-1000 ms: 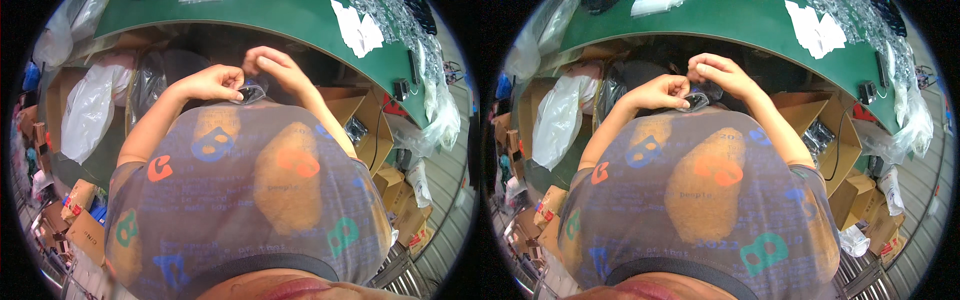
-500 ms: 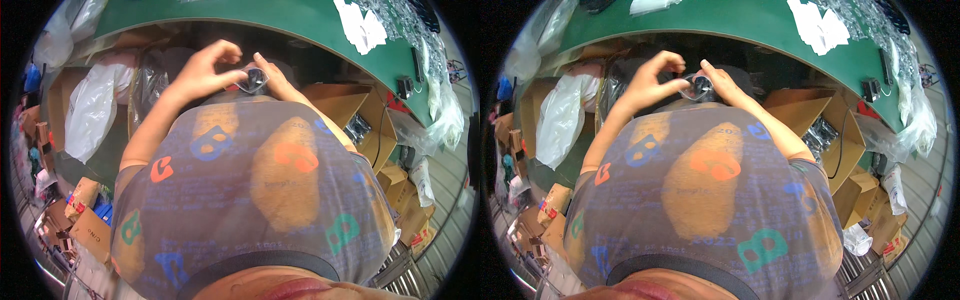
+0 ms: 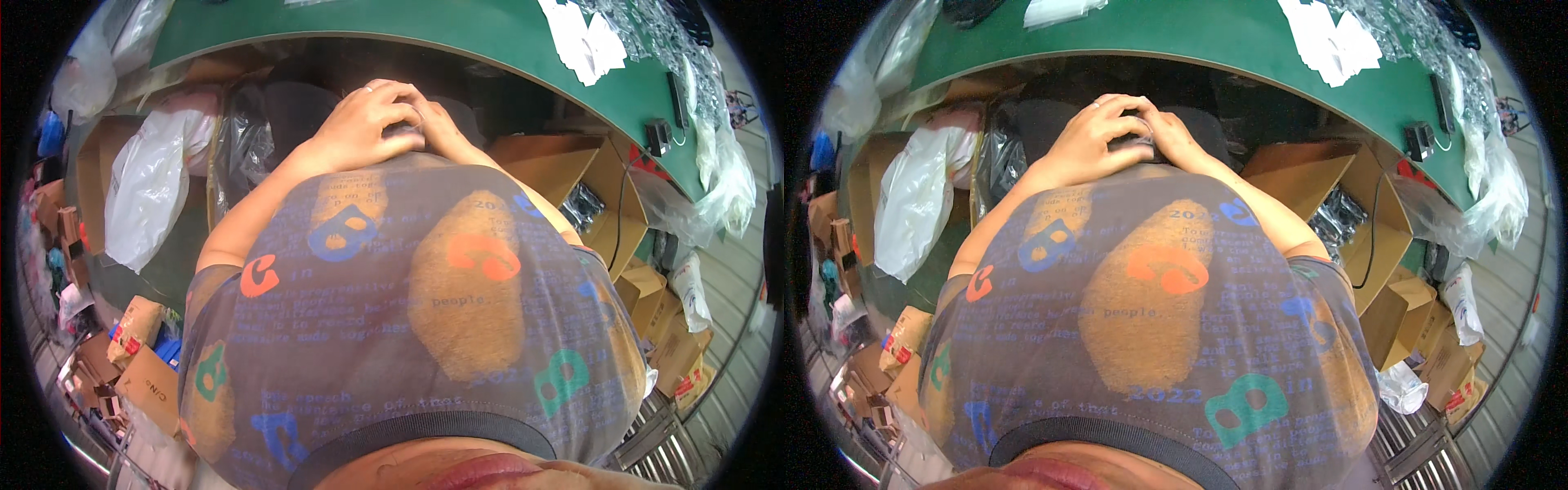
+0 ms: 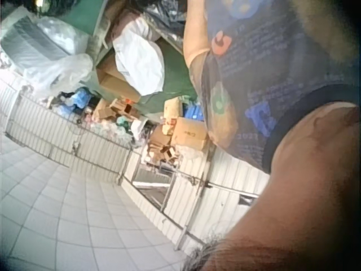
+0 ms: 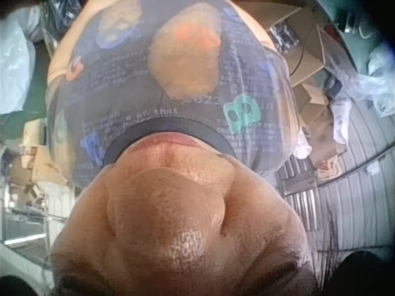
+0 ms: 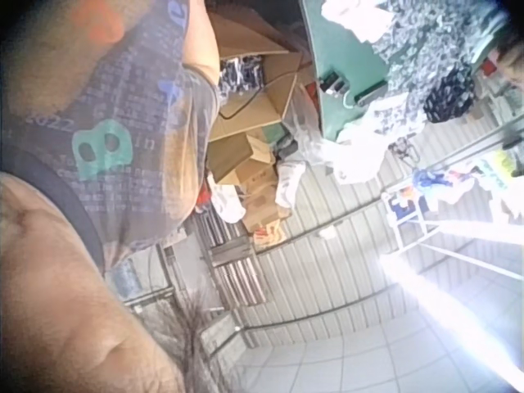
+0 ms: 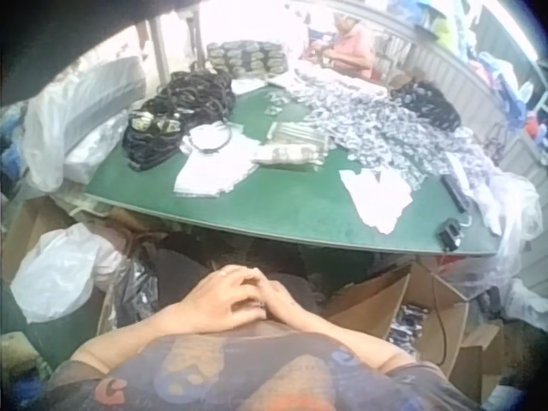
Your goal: Packaging swimming goggles into individual plastic zip-lock bags at a warehouse workstation.
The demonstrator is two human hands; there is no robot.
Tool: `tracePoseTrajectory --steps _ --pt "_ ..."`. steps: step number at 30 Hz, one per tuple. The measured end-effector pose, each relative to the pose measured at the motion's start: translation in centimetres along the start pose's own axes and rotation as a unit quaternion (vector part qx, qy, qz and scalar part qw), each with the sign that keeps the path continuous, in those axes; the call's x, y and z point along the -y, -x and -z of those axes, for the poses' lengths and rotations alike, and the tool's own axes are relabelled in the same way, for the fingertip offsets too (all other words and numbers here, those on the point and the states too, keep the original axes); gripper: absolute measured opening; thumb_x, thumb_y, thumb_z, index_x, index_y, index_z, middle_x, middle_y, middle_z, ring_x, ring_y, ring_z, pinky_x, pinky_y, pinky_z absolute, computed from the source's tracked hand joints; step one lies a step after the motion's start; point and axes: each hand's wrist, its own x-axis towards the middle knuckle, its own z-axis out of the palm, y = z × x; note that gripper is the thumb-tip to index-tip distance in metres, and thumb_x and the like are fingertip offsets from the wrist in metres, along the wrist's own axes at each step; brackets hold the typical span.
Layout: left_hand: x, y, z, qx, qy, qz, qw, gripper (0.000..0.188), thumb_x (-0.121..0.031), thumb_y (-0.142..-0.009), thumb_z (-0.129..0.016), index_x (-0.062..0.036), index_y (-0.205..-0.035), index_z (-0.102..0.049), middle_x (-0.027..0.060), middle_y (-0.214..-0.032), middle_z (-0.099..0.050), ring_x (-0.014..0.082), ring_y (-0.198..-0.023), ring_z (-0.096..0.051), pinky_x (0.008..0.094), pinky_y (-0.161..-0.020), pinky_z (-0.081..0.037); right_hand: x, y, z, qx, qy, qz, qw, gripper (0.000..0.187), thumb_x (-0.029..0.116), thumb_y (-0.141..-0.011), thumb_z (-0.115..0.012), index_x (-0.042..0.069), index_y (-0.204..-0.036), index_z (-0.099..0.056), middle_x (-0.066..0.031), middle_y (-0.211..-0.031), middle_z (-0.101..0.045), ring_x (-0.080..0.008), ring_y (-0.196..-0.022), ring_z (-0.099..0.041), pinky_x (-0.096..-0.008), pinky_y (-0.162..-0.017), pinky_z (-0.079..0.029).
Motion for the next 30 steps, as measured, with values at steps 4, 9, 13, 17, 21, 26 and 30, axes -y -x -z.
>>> tracePoseTrajectory --steps 4,9,13,17,21,26,30 --pt "-0.1 -0.7 -0.1 -0.117 0.201 0.077 0.970 0.009 -0.009 -0.094 -0.071 -0.0003 -0.093 -0.072 0.0094 -0.111 -0.072 0.0207 -0.103 -0.067 0.0329 -0.090 -0.052 -0.8 -0.7 -0.6 0.050 0.021 -0.003 0.999 0.069 0.057 -0.106 -0.043 -0.004 -0.111 -0.072 -0.0119 -0.105 -0.074 -0.0188 -0.103 -0.065 -0.0359 -0.094 -0.049" --pt "0.7 -1.2 3.2 -0.102 0.167 0.037 0.980 0.013 -0.012 -0.087 -0.079 -0.0029 -0.091 -0.071 0.0084 -0.116 -0.070 0.0193 -0.108 -0.065 0.0334 -0.093 -0.051 0.0 -0.4 0.0 0.013 -0.039 -0.106 0.994 0.068 0.056 -0.107 -0.042 -0.004 -0.105 -0.073 -0.0121 -0.099 -0.073 -0.0163 -0.095 -0.064 -0.0336 -0.088 -0.049" --pt "0.7 0.8 2.0 0.022 0.002 -0.003 1.000 0.034 -0.022 -0.079 -0.086 -0.0063 -0.104 -0.071 0.0125 -0.128 -0.065 0.0312 -0.124 -0.060 0.0414 -0.102 -0.049 0.3 -0.5 0.1 -0.018 -0.053 -0.114 0.992 0.071 0.060 -0.106 -0.041 -0.003 -0.105 -0.073 -0.0109 -0.097 -0.073 -0.0163 -0.089 -0.062 -0.0340 -0.084 -0.048" --pt "1.5 2.1 0.3 0.029 0.144 0.129 0.981 0.017 -0.011 -0.089 -0.076 -0.0023 -0.104 -0.074 0.0134 -0.125 -0.068 0.0221 -0.106 -0.070 0.0336 -0.089 -0.056 1.8 0.4 0.1 -0.010 -0.028 -0.099 0.995 0.071 0.062 -0.106 -0.040 -0.001 -0.110 -0.073 -0.0098 -0.098 -0.072 -0.0163 -0.090 -0.062 -0.0345 -0.084 -0.048" --pt "1.9 1.9 -0.8 0.008 0.258 0.145 0.955 0.013 -0.010 -0.095 -0.072 -0.0007 -0.103 -0.076 0.0098 -0.114 -0.071 0.0149 -0.096 -0.069 0.0277 -0.076 -0.056 1.5 0.9 0.8 0.002 -0.050 -0.096 0.994 0.070 0.062 -0.106 -0.040 0.000 -0.106 -0.073 -0.0088 -0.095 -0.071 -0.0171 -0.089 -0.063 -0.0348 -0.085 -0.049" --pt "1.5 1.0 -1.5 0.002 0.273 0.166 0.948 0.012 -0.010 -0.097 -0.070 0.0004 -0.099 -0.076 0.0049 -0.096 -0.071 0.0104 -0.080 -0.067 0.0222 -0.066 -0.053 1.3 1.4 1.4 0.014 -0.053 -0.079 0.995 0.067 0.060 -0.107 -0.038 0.002 -0.107 -0.072 -0.0086 -0.099 -0.071 -0.0173 -0.093 -0.063 -0.0344 -0.088 -0.049" --pt "2.4 -0.1 -2.1 -0.039 0.246 0.169 0.953 0.011 -0.011 -0.096 -0.071 -0.0005 -0.096 -0.076 0.0032 -0.093 -0.070 0.0063 -0.066 -0.064 0.0212 -0.057 -0.050 2.1 3.1 2.3 -0.071 -0.211 -0.025 0.975 0.054 0.050 -0.110 -0.042 0.003 -0.119 -0.067 -0.0058 -0.114 -0.068 -0.0149 -0.104 -0.060 -0.0317 -0.096 -0.046"
